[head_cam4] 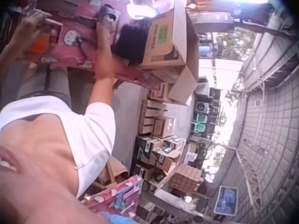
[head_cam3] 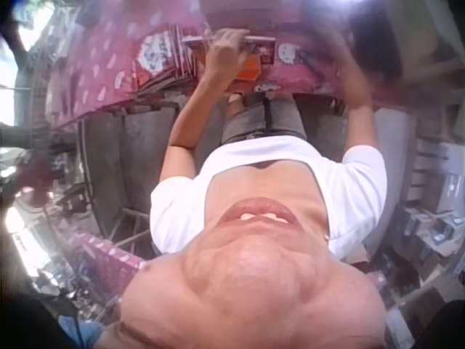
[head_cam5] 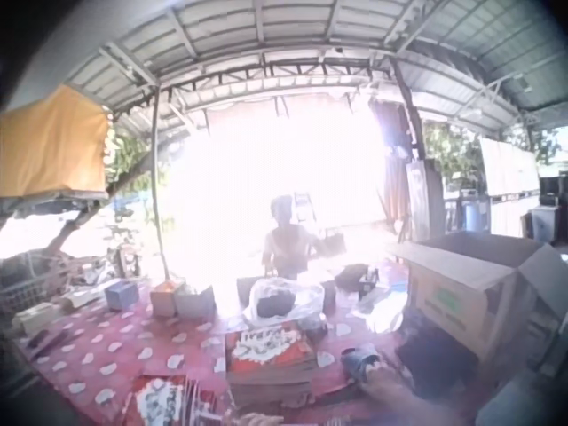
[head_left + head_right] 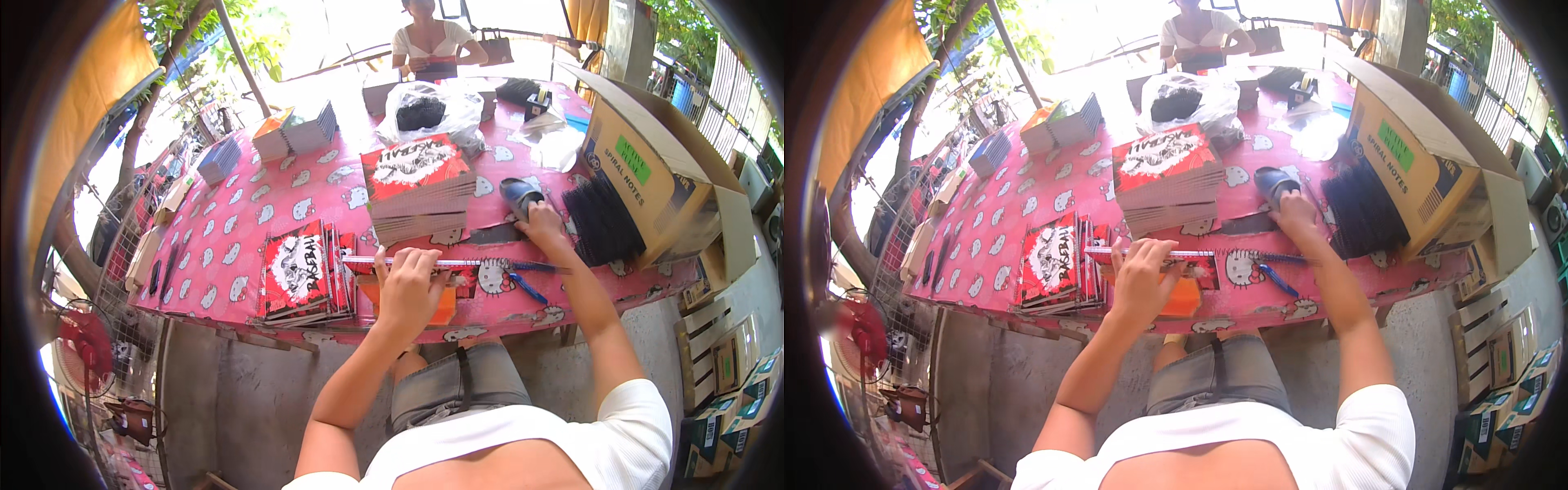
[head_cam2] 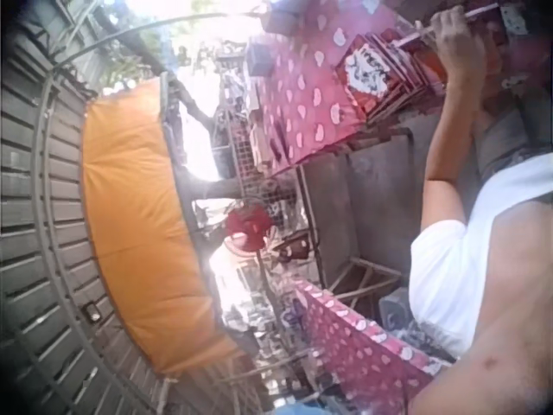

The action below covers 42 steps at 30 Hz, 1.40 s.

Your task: The person inserts a spiral binding into pre-punched holes in a notebook cover and pages, using pliers to trim and crimp the ends of the spiral.

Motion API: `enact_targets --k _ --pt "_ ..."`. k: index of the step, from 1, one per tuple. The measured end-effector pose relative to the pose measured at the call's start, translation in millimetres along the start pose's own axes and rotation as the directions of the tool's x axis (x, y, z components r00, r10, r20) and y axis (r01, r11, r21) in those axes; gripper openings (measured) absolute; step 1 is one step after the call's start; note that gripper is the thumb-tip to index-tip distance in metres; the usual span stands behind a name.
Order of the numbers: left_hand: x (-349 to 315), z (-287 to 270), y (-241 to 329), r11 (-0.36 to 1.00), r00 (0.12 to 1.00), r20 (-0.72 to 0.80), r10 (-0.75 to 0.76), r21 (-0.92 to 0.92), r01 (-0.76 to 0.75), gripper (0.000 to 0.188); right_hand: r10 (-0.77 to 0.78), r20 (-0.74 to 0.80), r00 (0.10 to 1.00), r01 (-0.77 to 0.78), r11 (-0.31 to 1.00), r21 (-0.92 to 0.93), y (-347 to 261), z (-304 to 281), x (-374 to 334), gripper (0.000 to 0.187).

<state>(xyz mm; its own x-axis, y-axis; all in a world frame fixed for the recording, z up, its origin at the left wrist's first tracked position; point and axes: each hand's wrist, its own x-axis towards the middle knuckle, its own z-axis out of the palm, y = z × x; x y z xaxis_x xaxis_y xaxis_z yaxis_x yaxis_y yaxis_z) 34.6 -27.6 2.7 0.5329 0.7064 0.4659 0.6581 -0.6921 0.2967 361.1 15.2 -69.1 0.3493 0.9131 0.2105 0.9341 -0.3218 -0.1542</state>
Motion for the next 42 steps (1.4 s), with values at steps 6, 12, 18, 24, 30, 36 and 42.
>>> enact_targets --k 6,12,18,24,30,36,42 --pt "7 3 0 0.997 0.938 -0.346 0.036 -0.051 -0.056 0.029 -0.008 -0.204 0.979 0.19 -0.323 0.927 -16 -26 -26 0.041" --pt "4 8 -4 0.976 0.939 -0.338 -0.065 -0.216 -0.01 0.028 -0.435 -0.257 0.863 0.297 0.027 0.954 -53 -43 -49 0.025" --pt "5 11 -8 0.982 0.94 -0.336 -0.057 -0.187 -0.007 0.03 -0.57 -0.165 0.805 0.348 0.228 0.909 -64 -67 -49 0.032" --pt "8 2 -5 0.976 0.949 -0.29 -0.127 -0.208 0.067 0.034 -0.537 -0.061 0.841 0.442 0.618 0.65 -74 -63 -35 0.034" --pt "0 -13 -27 0.973 0.933 -0.287 -0.217 0.007 0.229 0.035 -0.652 -0.057 0.756 0.367 0.351 0.861 -96 -70 -40 0.045" --pt "4 -8 -43 0.947 0.943 -0.245 -0.224 -0.283 0.152 0.038 -0.649 -0.047 0.76 0.509 0.548 0.663 -111 -60 -22 0.042" --pt "-7 -11 -62 0.96 0.893 -0.353 -0.28 -0.115 0.255 0.053 -0.655 -0.034 0.755 0.103 0.066 0.993 -131 -62 -21 0.044"
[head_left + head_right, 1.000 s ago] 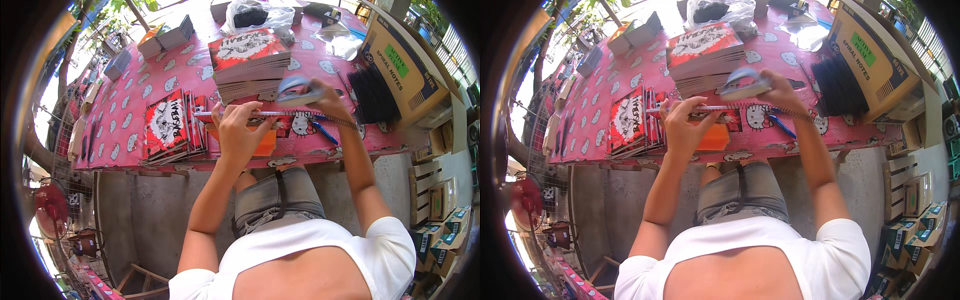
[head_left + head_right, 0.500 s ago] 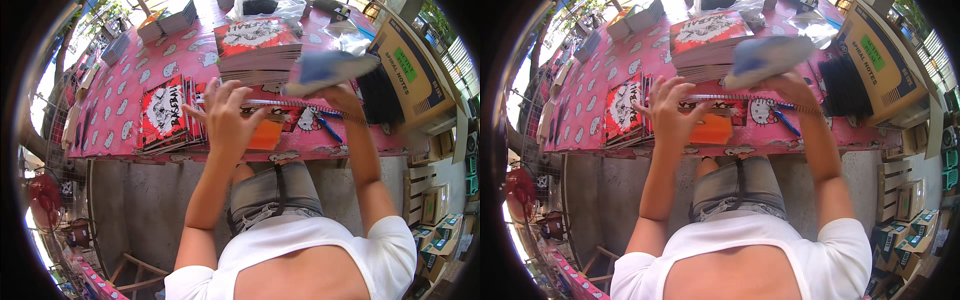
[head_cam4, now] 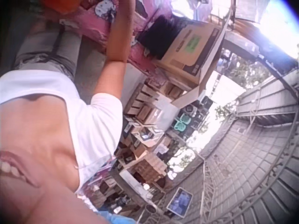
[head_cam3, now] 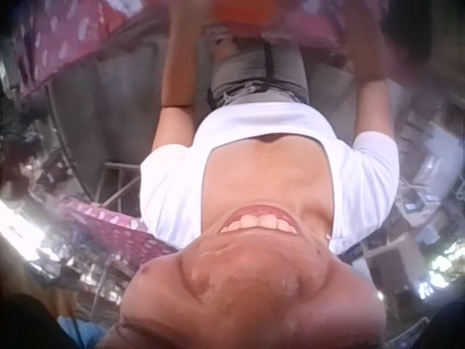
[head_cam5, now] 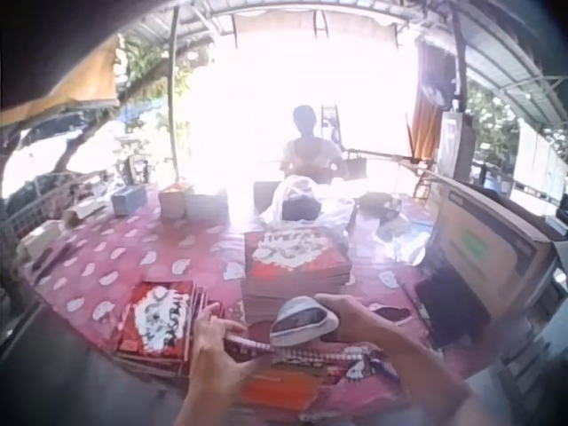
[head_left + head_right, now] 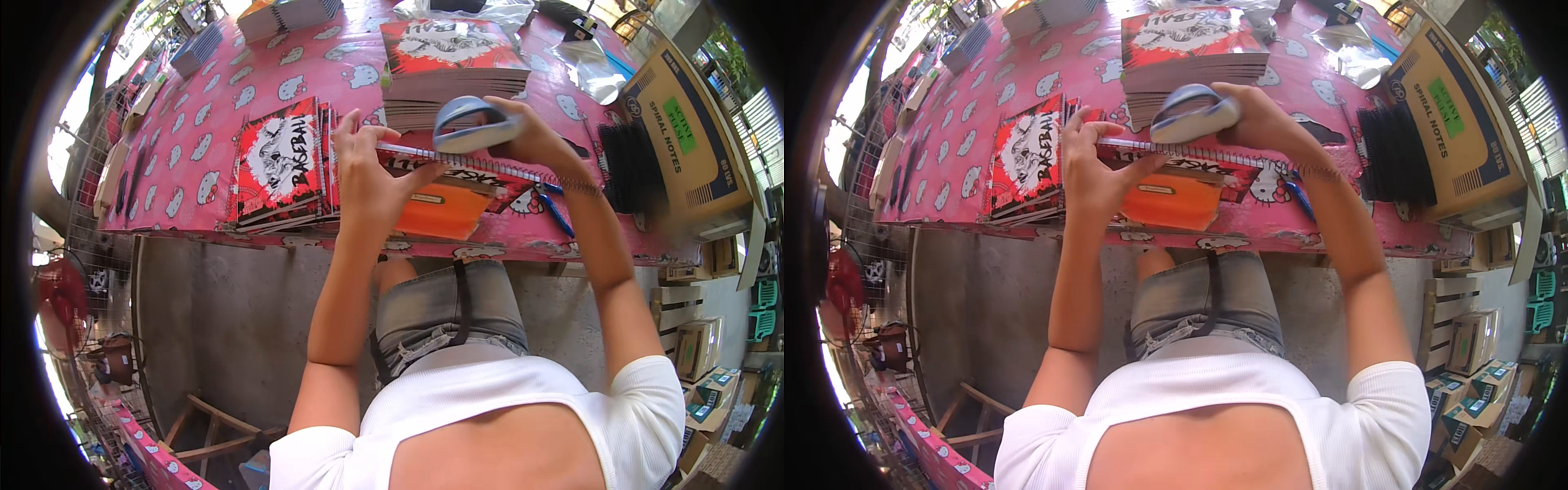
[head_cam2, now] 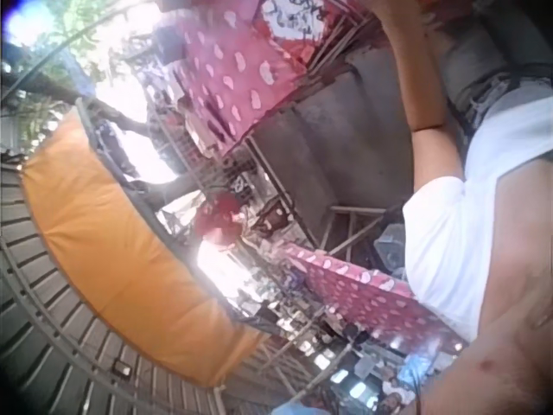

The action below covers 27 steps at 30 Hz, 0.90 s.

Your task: The person inserts a spiral binding into pre-punched holes in a notebook cover and pages, using pliers to trim and crimp the ends of the spiral.

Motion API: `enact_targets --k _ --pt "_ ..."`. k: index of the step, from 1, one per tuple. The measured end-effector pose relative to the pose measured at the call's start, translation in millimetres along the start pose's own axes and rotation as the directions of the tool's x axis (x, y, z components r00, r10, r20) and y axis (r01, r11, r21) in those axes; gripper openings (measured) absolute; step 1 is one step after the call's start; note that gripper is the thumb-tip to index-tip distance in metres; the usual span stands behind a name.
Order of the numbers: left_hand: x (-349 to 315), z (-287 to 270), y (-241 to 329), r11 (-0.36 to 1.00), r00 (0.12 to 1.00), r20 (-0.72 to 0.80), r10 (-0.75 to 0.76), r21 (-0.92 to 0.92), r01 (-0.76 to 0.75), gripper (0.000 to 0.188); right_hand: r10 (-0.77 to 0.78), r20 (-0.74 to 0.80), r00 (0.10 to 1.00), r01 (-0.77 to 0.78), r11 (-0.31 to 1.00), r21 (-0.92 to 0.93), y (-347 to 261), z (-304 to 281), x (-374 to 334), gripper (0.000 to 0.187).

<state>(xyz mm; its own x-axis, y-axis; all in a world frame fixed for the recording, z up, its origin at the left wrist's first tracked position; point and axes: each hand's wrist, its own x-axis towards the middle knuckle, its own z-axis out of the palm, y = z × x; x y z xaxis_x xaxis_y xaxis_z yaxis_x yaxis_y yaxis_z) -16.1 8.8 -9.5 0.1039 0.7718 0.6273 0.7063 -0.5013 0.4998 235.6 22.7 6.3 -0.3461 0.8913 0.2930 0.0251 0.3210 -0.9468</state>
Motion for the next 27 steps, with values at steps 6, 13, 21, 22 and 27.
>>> enact_targets --k 6,13,21,22,27 --pt "-4 -3 -5 0.682 0.925 0.211 -0.315 -0.628 0.375 0.052 0.031 0.002 1.0 -0.024 0.828 -0.56 12 17 18 0.042" --pt "-16 5 -27 0.484 0.925 0.15 -0.349 -0.816 0.315 0.038 0.108 0.032 0.994 -0.091 0.94 -0.329 15 25 47 0.051" --pt "-15 -2 -35 0.362 0.902 0.148 -0.406 -0.88 0.307 0.034 -0.044 -0.169 0.985 -0.078 0.754 -0.653 1 14 36 0.044" --pt "-16 -2 -33 0.349 0.909 0.167 -0.382 -0.885 0.309 0.034 0.021 -0.404 0.915 -0.195 0.898 -0.395 12 -16 22 0.044" --pt "3 -8 -32 0.263 0.879 0.35 -0.324 -0.859 0.439 0.011 -0.347 -0.789 0.507 -0.515 0.613 -0.6 43 -103 -30 0.04"
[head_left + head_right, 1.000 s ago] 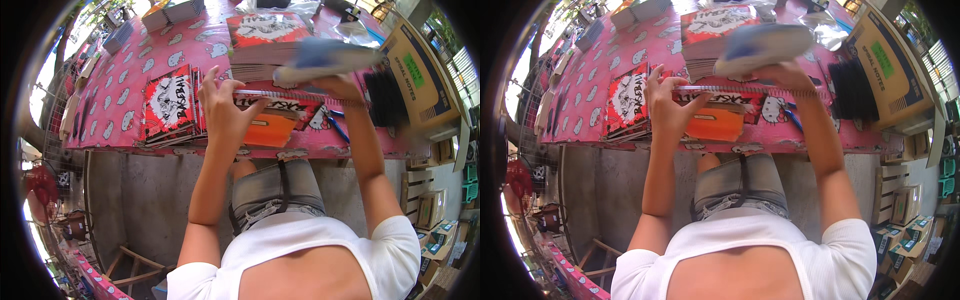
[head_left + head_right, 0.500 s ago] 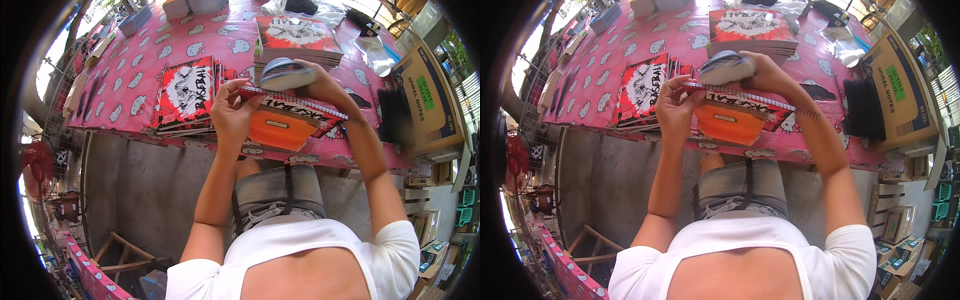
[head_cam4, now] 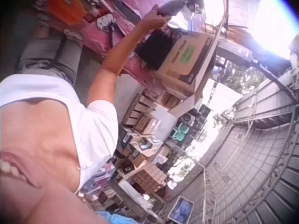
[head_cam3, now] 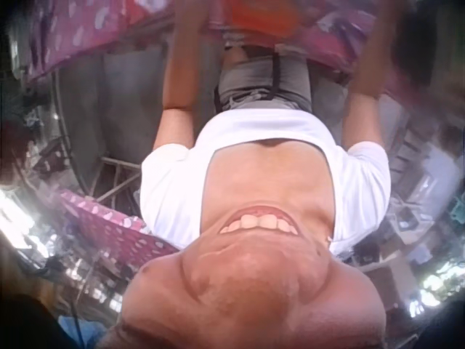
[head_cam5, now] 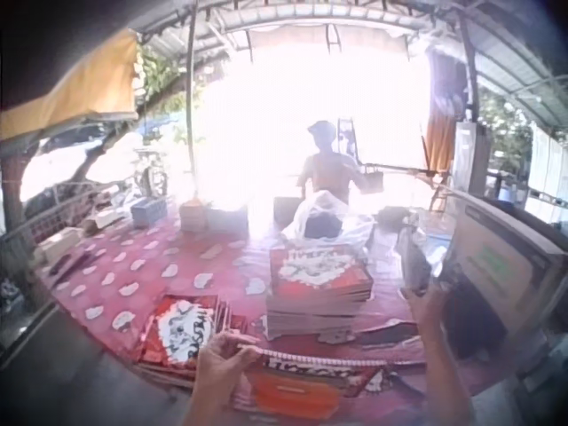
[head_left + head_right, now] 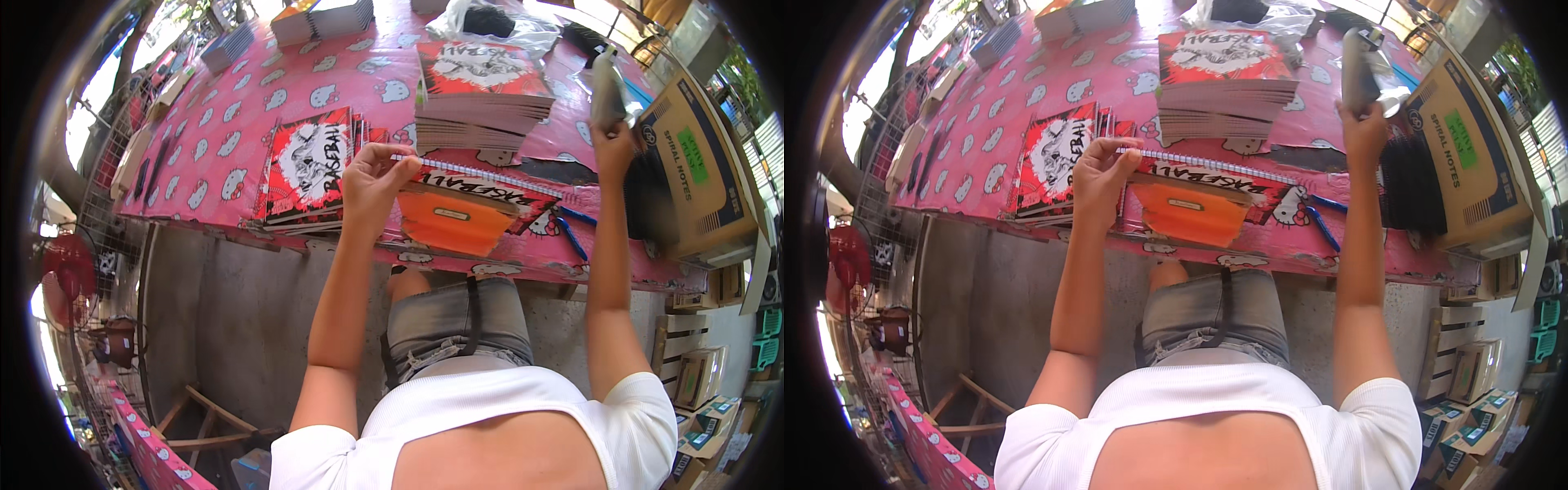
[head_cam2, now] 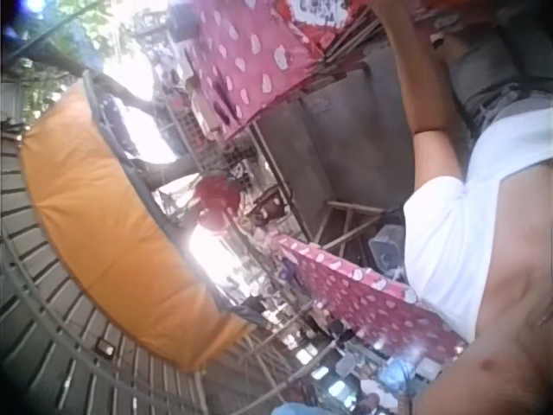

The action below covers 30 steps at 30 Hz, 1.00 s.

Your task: The person inserts a spiral binding into pre-punched holes in a notebook cover and pages, using pliers to trim and crimp the ends of the spiral.

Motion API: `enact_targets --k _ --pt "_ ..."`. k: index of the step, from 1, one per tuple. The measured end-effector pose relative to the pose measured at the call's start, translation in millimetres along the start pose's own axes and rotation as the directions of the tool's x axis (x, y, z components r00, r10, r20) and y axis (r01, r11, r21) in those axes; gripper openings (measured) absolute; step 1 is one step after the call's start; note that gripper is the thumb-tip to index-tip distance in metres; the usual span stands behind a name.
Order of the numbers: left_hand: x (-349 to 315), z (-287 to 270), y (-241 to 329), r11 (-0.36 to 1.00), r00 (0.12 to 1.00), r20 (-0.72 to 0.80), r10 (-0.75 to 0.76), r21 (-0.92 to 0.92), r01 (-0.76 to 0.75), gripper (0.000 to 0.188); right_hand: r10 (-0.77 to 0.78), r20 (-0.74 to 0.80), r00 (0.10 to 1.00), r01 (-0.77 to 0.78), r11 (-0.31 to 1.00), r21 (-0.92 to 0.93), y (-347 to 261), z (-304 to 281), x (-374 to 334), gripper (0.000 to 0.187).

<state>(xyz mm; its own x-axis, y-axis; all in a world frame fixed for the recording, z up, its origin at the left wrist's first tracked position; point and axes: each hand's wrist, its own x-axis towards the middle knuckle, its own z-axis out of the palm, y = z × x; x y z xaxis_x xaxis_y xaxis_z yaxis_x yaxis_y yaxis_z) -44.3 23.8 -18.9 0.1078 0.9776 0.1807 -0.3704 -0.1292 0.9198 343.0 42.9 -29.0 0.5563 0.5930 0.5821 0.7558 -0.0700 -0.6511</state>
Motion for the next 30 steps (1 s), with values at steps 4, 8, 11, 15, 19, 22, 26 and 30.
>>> enact_targets --k 4,8,11,15,19,22,26,30 --pt "1 44 63 0.796 0.887 0.114 0.448 0.401 -0.454 0.016 0.037 0.359 0.933 0.106 0.923 -0.371 52 14 -12 0.048" --pt "-60 72 127 0.489 0.591 0.084 0.802 0.475 -0.732 0.014 -0.154 0.389 0.908 0.287 0.905 -0.312 21 -29 -50 0.055" --pt "-89 66 109 0.359 0.606 0.391 0.693 0.541 -0.76 0.014 -0.12 0.568 0.814 0.324 0.906 -0.273 21 -61 -105 0.05" --pt "-86 63 25 0.464 0.717 0.539 0.442 0.547 -0.697 0.017 -0.283 0.49 0.825 0.477 0.813 -0.334 29 -72 -149 0.044" --pt "-86 67 1 0.593 0.835 0.219 0.505 0.615 -0.52 0.022 -0.095 0.537 0.838 0.221 0.959 -0.176 -15 -92 -149 0.035" --pt "-85 60 -11 0.602 0.803 0.254 0.54 0.55 -0.579 0.023 -0.336 0.63 0.701 0.108 0.922 0.371 -94 -115 -160 0.035" --pt "-87 62 -10 0.607 0.804 0.283 0.524 0.537 -0.585 0.022 -0.5 0.52 0.693 0.226 0.835 0.501 -127 -115 -164 0.039" --pt "-87 64 -6 0.648 0.818 0.246 0.519 0.512 -0.565 0.025 -0.533 0.505 0.678 0.328 0.835 0.442 -131 -109 -168 0.036"
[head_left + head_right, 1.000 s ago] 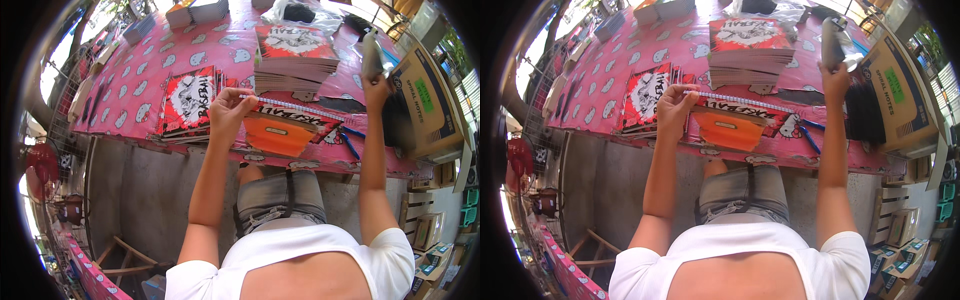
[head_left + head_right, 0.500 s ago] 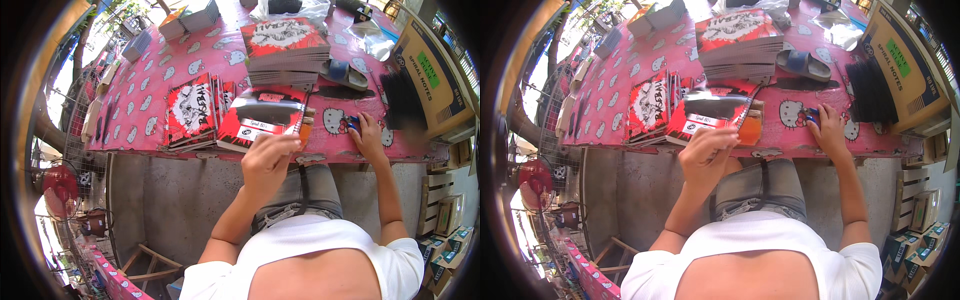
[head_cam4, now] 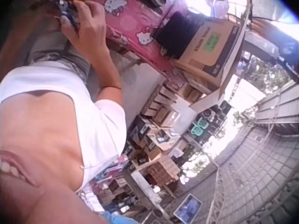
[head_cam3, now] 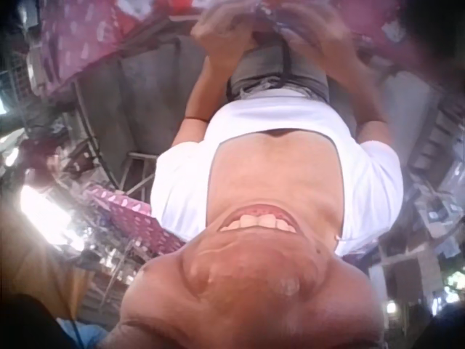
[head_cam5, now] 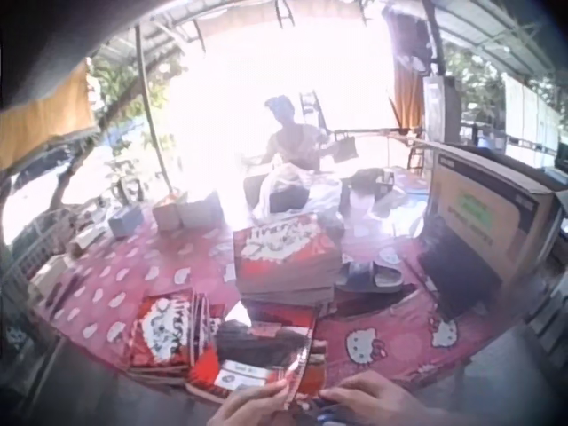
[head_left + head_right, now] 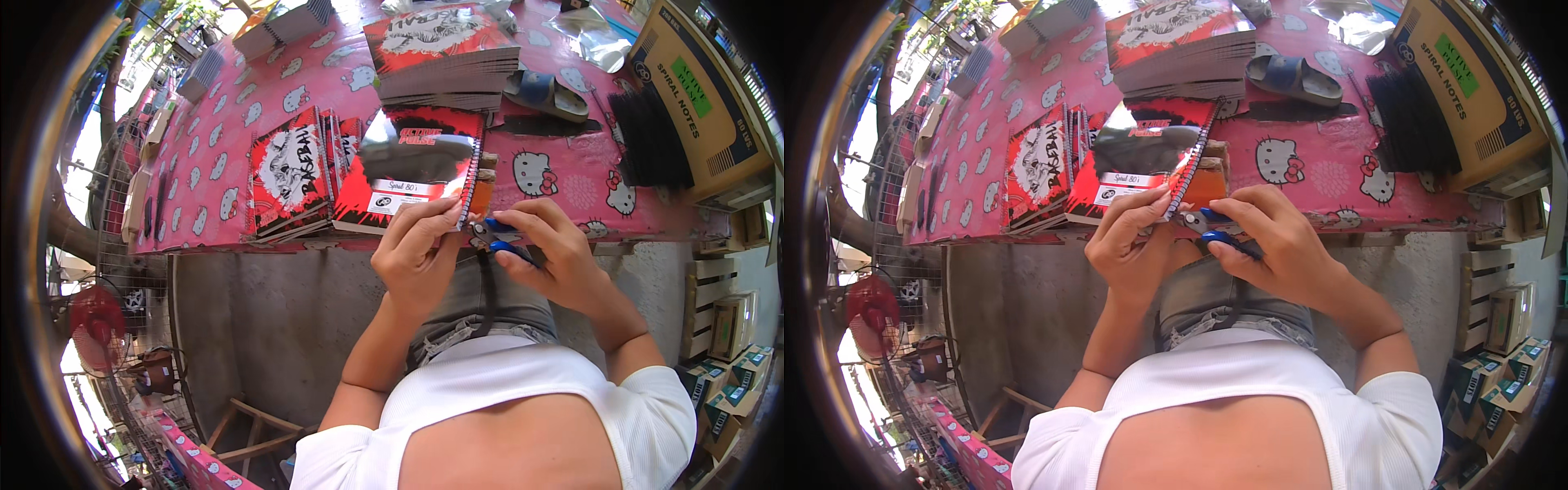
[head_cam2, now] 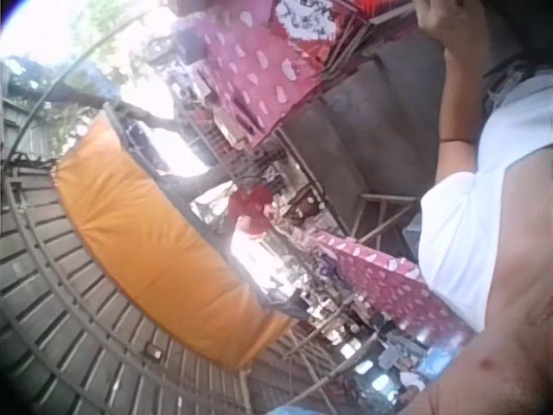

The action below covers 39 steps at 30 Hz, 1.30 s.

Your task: The person inserts a spiral binding into pre-punched holes in a notebook cover and pages, using pliers to trim and crimp the ends of the spiral.

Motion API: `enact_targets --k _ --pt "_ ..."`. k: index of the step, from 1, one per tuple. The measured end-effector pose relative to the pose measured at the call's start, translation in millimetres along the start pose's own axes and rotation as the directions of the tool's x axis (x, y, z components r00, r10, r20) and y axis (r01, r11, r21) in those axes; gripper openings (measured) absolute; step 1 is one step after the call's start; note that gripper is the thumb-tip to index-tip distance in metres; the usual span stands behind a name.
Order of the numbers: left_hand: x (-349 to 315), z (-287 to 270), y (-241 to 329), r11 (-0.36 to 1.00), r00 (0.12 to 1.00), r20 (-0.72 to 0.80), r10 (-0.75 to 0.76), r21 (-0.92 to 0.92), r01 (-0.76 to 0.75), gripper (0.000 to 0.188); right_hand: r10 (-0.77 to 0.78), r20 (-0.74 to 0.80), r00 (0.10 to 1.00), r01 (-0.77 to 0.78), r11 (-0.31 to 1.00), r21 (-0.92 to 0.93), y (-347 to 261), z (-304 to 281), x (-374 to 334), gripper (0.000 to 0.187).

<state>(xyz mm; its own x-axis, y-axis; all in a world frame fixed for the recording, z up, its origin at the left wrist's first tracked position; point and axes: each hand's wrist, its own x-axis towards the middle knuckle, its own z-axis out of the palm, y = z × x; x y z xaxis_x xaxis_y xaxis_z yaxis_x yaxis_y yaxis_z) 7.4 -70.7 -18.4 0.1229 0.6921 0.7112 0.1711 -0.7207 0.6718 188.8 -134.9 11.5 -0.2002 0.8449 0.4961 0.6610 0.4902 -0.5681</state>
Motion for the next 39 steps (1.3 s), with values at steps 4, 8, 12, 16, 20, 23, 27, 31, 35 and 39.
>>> enact_targets --k 4,8,12,16,20,23,27,31,35,39 --pt "-3 -3 -2 1.0 1.0 0.005 0.008 0.003 -0.008 0.024 0.214 0.484 0.849 -0.513 0.557 0.653 31 1 2 0.029" --pt "12 -10 1 0.964 0.968 0.028 0.248 0.092 -0.249 0.017 0.179 0.664 0.726 -0.679 0.03 0.734 36 14 1 0.028" --pt "48 -51 -16 0.98 0.861 -0.486 0.151 0.185 -0.068 0.024 0.472 0.077 0.878 -0.458 0.783 0.421 68 -4 11 0.027" --pt "57 -136 -91 0.995 0.533 -0.846 0.016 0.063 0.071 0.028 0.292 -0.294 0.91 -0.374 0.884 -0.279 147 -17 -16 0.028" --pt "6 -179 -157 0.751 0.571 -0.821 -0.011 0.37 0.547 0.034 0.111 -0.245 0.963 -0.219 0.854 -0.472 150 -15 6 0.032" --pt "3 -187 -167 0.607 0.558 -0.829 -0.04 0.423 0.672 0.037 -0.207 -0.385 0.899 -0.009 0.872 -0.49 132 -2 78 0.03" --pt "32 -156 -124 0.468 0.598 -0.801 0.031 0.541 0.699 0.032 -0.453 -0.303 0.838 0.175 0.75 -0.638 104 33 172 0.024" --pt "61 -108 -81 0.946 0.801 -0.507 -0.318 -0.222 0.235 0.036 -0.397 -0.098 0.913 0.267 0.76 -0.592 130 55 197 0.022" --pt "77 -62 -57 0.036 0.534 0.332 -0.777 -0.825 0.565 0.031 -0.458 -0.026 0.888 0.388 0.781 -0.49 68 57 130 0.027" --pt "66 -39 -62 0.498 0.78 0.149 -0.608 -0.693 0.521 0.025 -0.535 0.018 0.845 0.513 0.801 -0.309 41 37 75 0.034"
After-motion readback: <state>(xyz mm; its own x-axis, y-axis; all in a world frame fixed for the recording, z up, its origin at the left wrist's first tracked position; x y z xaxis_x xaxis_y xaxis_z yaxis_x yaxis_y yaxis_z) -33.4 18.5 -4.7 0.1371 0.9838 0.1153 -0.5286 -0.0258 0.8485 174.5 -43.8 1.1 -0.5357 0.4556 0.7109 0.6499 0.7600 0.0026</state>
